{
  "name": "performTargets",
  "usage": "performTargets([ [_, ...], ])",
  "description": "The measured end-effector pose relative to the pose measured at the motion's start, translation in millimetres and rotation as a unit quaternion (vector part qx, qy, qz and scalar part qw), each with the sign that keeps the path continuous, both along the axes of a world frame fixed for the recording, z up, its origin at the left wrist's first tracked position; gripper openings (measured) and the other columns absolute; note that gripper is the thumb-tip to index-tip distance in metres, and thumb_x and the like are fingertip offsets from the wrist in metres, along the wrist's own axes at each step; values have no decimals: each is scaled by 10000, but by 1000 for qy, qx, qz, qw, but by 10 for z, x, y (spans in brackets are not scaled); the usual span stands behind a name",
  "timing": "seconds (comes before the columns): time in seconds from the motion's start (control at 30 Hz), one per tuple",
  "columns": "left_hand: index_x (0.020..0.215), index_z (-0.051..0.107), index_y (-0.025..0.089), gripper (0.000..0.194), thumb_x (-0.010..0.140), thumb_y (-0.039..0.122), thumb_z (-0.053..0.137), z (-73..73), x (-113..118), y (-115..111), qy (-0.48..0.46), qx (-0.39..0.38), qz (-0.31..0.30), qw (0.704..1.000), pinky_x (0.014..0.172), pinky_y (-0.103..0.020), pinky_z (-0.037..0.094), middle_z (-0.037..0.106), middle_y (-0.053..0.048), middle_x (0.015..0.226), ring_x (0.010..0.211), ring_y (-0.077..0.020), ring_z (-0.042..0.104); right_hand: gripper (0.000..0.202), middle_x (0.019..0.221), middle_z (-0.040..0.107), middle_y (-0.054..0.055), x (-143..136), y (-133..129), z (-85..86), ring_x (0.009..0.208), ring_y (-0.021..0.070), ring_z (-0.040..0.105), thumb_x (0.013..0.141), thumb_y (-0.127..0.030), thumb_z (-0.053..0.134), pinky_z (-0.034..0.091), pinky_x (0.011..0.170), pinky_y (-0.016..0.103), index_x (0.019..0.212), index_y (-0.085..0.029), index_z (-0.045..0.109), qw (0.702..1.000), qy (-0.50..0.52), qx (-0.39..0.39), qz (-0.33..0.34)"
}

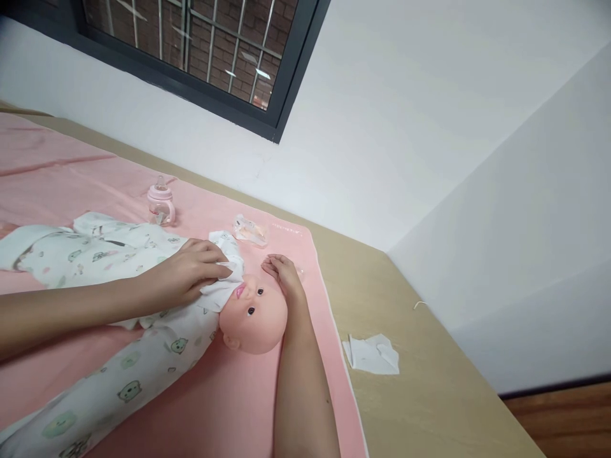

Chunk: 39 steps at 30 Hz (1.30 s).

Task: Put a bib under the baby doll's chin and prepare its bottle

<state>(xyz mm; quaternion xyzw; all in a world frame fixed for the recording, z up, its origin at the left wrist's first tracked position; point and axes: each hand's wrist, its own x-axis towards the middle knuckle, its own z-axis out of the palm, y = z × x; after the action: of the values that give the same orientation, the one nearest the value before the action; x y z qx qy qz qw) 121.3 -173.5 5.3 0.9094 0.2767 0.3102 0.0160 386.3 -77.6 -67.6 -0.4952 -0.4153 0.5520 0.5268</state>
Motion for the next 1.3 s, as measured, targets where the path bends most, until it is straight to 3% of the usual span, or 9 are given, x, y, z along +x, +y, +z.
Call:
performTargets([
  [0.37,1020,655,240,414,809,7,386,-24,13,-5,-5,27,-5,1000,839,-404,324,634,-47,918,931,-226,473,68,749,678,38,7,18,-7,742,124,665,742,-165,670,557,883,281,800,-151,637,1000,-3,-5,1],
  [0.7,1044,642,234,562,658,-79,377,-6,7,-23,6,29,-1,1000,838,-395,322,631,-41,912,937,-223,467,82,752,679,34,8,2,-3,756,125,667,739,-179,679,554,892,281,807,-156,639,1000,-6,-1,4],
  [0.93,928,672,235,340,861,85,375,110,-10,-65,-26,-84,-48,995,810,-333,356,651,-13,877,830,-176,528,91,758,677,42,2,-6,4,778,140,672,735,-189,693,557,897,301,799,-156,636,1000,-5,2,5],
  [1.3,1025,693,279,431,861,60,359,55,-2,-75,-17,-64,-40,997,833,-375,343,631,-33,906,893,-207,493,95,734,685,28,6,9,-8,755,133,676,728,-189,695,561,885,289,793,-163,631,1000,-3,1,3],
])
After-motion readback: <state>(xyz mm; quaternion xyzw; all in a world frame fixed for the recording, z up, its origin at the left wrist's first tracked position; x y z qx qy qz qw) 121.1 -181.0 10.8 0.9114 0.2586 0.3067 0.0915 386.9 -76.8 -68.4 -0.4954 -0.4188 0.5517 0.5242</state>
